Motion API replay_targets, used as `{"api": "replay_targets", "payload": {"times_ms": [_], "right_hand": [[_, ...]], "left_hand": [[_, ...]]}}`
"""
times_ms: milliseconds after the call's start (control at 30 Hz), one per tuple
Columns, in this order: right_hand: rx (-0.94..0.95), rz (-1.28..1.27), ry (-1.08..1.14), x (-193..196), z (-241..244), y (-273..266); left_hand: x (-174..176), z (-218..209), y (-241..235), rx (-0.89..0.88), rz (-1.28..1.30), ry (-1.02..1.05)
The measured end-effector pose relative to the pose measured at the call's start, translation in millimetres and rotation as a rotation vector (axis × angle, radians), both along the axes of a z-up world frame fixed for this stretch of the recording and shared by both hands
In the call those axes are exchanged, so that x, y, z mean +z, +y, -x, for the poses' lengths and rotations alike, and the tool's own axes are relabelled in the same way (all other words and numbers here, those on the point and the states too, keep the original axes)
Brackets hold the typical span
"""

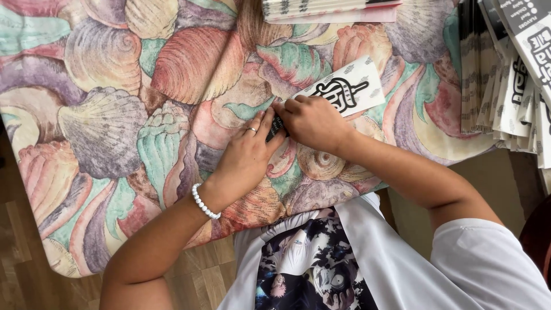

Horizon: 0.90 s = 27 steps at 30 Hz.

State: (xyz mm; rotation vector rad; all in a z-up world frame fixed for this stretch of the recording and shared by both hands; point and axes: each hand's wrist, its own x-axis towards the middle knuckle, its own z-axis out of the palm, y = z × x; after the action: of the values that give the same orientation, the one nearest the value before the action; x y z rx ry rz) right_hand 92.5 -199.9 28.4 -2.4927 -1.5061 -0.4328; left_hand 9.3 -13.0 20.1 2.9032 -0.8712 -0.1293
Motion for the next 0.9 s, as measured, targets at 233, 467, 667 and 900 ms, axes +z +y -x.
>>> {"api": "replay_targets", "payload": {"times_ms": [233, 467, 667, 900], "right_hand": [[-0.166, -0.033, 0.099, -19, -45, -55], [-0.424, 0.170, -0.042, -25, -83, -134], [-0.124, 0.022, -0.141, -36, -13, -111], [-0.101, -0.089, -0.048, -26, 8, -125]], "left_hand": [[5, -2, 2, -0.024, 0.019, 0.035], [-3, 1, -3, -0.023, -0.074, 0.045], [13, 4, -5, -0.032, -0.025, 0.020], [-21, 15, -2, 0.074, 0.136, -0.022]]}}
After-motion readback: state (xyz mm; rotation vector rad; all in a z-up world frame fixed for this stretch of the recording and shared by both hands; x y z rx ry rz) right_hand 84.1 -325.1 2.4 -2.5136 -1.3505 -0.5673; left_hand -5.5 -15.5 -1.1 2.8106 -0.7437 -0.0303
